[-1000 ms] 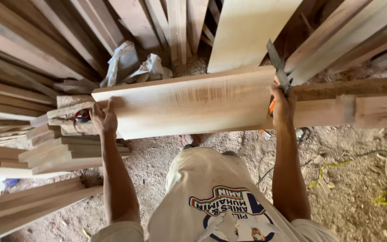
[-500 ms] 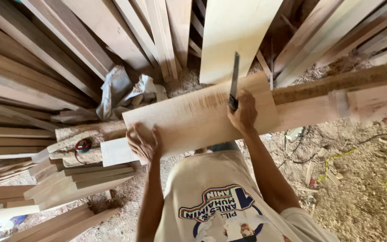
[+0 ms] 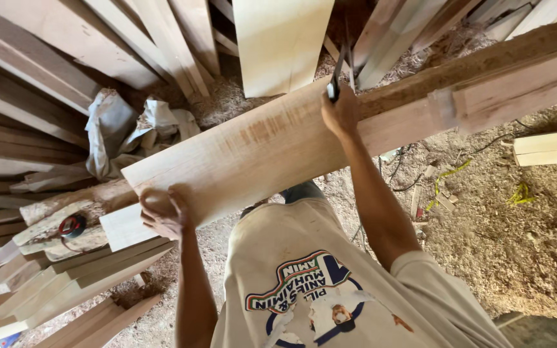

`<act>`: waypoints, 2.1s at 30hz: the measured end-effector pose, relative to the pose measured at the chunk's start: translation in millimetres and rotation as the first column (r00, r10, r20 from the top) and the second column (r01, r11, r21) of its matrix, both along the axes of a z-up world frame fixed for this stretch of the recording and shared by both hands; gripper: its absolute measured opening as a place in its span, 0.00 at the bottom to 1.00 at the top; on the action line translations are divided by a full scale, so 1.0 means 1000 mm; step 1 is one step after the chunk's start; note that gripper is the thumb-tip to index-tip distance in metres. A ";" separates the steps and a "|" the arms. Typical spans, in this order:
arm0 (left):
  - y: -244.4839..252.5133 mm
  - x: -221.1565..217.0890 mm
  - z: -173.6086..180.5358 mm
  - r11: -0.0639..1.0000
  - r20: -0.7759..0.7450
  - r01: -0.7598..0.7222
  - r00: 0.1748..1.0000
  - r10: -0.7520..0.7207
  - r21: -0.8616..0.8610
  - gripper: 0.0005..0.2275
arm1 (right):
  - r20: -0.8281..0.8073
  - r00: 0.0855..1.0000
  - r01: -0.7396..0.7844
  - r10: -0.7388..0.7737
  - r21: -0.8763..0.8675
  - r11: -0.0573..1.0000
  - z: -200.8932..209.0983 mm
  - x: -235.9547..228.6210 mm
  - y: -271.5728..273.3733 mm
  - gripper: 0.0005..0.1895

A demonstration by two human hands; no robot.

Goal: The person uses a try square and pencil to mark lines on several wooden planks. They measure and draw straight lines on the wood pieces, then move them to a stack.

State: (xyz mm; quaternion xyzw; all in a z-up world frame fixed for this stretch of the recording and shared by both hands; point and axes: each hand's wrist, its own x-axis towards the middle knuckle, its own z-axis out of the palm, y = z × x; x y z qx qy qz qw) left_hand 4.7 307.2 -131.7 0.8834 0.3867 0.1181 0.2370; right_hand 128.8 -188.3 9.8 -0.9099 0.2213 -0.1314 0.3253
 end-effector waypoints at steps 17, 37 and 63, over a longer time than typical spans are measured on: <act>-0.003 -0.034 0.038 0.933 -0.221 -0.301 0.941 0.257 -0.197 0.30 | 0.023 0.999 -0.028 0.028 0.003 1.000 0.018 -0.138 -0.017 0.23; -0.297 0.099 0.144 0.395 0.269 0.850 0.494 -0.826 -0.349 0.08 | -0.301 0.892 0.095 0.338 0.855 0.510 0.077 -0.162 0.072 0.15; -0.359 0.111 0.116 0.225 0.241 0.969 0.195 -0.951 0.105 0.20 | -0.080 0.988 0.154 -0.131 0.504 0.850 0.086 -0.134 -0.046 0.19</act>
